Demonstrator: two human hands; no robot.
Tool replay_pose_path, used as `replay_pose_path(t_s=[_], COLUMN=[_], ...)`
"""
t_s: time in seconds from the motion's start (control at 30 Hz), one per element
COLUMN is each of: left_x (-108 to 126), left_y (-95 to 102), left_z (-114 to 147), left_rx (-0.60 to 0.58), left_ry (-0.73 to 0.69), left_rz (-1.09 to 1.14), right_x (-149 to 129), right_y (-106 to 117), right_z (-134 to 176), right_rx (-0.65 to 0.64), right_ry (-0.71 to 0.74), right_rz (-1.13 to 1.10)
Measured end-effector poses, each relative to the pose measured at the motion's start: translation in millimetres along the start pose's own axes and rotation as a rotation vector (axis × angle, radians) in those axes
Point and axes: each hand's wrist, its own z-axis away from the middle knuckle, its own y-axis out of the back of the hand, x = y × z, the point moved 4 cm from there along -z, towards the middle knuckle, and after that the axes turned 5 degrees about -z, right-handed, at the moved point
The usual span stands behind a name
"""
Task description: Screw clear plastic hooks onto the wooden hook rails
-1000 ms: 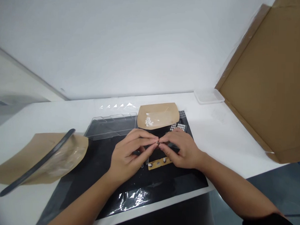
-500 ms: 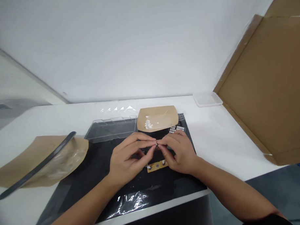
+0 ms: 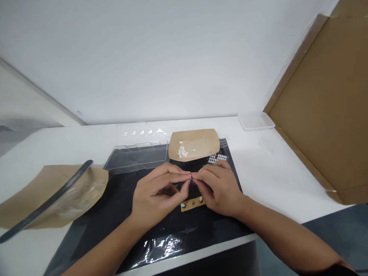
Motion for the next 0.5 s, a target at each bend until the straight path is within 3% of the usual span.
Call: replay_pose_path(t_s=[0.5], left_x=[-0.9], left_y=[-0.7], left_z=[0.1], left_rx=[-0.026], left_ry=[0.109], left_rz=[-0.027], right_x=[-0.5], right_y=[-2.6], right_z=[-0.6], right_rx=[-0.063], right_ry=[-0.174], right_rz=[-0.209])
